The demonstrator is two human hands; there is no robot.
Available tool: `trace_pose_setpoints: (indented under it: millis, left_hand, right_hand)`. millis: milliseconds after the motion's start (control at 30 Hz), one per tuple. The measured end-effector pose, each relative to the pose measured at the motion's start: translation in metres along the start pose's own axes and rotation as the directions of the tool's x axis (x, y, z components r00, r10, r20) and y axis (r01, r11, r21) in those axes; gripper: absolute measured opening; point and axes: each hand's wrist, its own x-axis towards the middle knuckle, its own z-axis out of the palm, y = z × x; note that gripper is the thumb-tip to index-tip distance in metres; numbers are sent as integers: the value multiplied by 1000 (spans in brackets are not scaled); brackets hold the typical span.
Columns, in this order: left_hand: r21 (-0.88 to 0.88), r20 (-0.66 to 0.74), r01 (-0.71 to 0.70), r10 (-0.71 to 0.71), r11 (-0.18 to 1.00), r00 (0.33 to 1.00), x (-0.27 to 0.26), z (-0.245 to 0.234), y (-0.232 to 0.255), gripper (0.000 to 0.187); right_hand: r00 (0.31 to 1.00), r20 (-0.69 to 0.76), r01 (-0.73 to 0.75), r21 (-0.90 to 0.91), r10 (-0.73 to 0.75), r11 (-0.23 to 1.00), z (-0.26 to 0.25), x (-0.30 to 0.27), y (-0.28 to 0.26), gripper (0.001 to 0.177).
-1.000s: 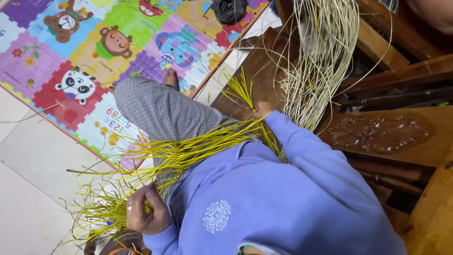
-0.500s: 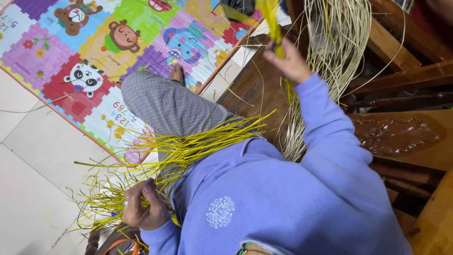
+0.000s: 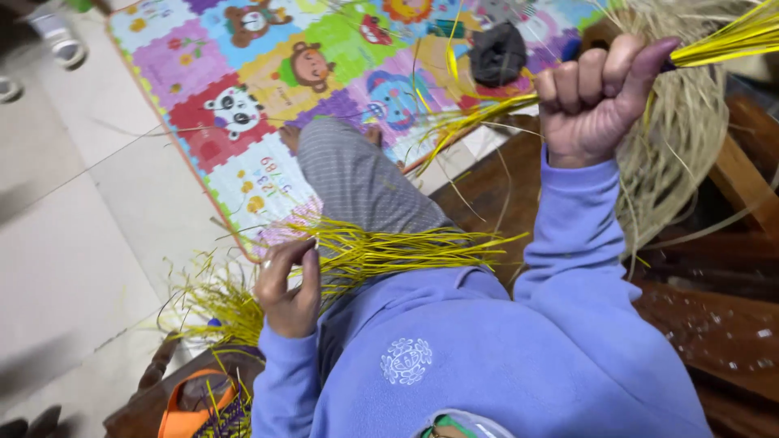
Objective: Weaving yellow straw strands into a circular pattern to create a hat or basket
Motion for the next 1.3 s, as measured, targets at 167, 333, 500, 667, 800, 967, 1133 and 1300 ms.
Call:
trace_pose_setpoints:
  millis: [167,333,500,667,800,967,1133,1300]
  left_hand:
    - [7,-13,22,-22,1000,1000,10,6,-3,9]
    - [-166,-41,205,-214,965,976,15,12,-20,18]
    - [-474,251,434,-356,766,900,8,25,-36,43]
    - [-447,488,484,-248,752,837,-1,47,-46,55]
    - [-574,632,618,-189,536,751,1,59,-35,51]
    - [-589,587,684,-355,430,728,3,64,-22,45]
    - [-684,395,583,-449,439,801,-6,72,-40,17]
    - [-695,411,557,-384,454,827,-1,66,-34,19]
  right_hand:
    - [985,-95,-96,383,143,919,5,-4,27,38]
    - [970,-25,-173,633,244,755,9,-17,41,38]
    - [988,76,-156,570,137,807,23,-29,36,39]
    - [954,298,-170,573,-11,801,42,-35,26,45]
    - [766,628,-271,509,-137,817,50,-36,25,49]
    - [727,670,-339,537,-147,772,63,-46,32,54]
    - [722,684,-382,520,-104,764,61,-51,37,54]
    - [728,681,-399,509,-74,763,59,-54,39,55]
